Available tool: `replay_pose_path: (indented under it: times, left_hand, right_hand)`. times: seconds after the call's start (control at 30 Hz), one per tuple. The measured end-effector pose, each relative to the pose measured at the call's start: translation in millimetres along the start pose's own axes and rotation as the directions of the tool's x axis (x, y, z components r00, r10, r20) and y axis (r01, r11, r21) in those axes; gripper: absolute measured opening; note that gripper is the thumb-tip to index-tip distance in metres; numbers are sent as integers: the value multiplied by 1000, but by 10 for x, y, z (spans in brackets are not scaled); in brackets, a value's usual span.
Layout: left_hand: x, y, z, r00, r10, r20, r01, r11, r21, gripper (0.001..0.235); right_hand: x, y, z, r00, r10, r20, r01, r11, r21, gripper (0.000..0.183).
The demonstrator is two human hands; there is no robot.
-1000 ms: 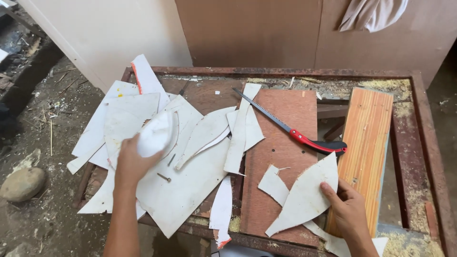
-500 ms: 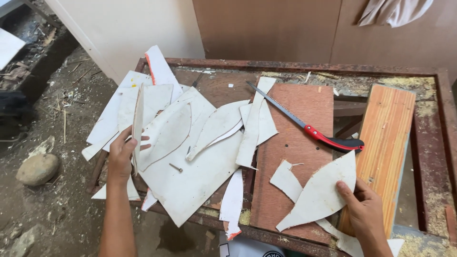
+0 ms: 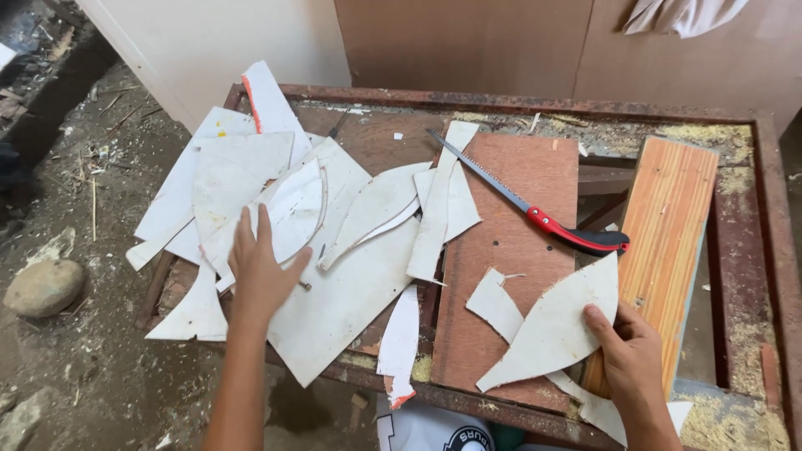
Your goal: The person uses a hand saw and a utility knife to cut out curved shapes from a white board material on a workbench, following pre-marked lines.
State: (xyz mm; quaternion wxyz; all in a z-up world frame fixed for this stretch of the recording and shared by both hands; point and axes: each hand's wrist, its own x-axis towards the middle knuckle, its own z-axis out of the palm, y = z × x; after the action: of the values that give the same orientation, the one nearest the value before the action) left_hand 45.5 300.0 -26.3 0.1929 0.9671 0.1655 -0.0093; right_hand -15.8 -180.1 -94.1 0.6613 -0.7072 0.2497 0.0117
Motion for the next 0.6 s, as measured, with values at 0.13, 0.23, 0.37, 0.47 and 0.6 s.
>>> replay_pose_path:
  times: [0.13, 0.23, 0.37, 0.47, 0.6]
  left_hand:
    - [-979, 963, -98, 978, -77, 193, 172, 821, -544, 85]
    - [-1689, 1585, -98, 715, -12, 699, 418, 809, -414, 98]
    - [-1824, 1323, 513, 860, 243, 448, 141, 731, -668, 56]
    - [-1329, 1153, -7, 845, -212, 491, 469, 736, -488, 61]
    - [-225, 85, -229, 959, -144, -244, 42, 923, -382, 50]
  right_hand:
    - [-381, -387, 159, 996, 84, -19, -84, 996, -26, 35]
    - [-621, -329, 283, 999, -6, 40, 9, 997, -75, 40]
    - [-667, 39, 403, 992, -122, 35, 117, 986, 118, 32]
    - [-728, -198, 377, 989, -111, 96, 90, 976, 198, 41]
    - [-833, -642, 250, 998, 51, 23, -49, 996, -79, 36]
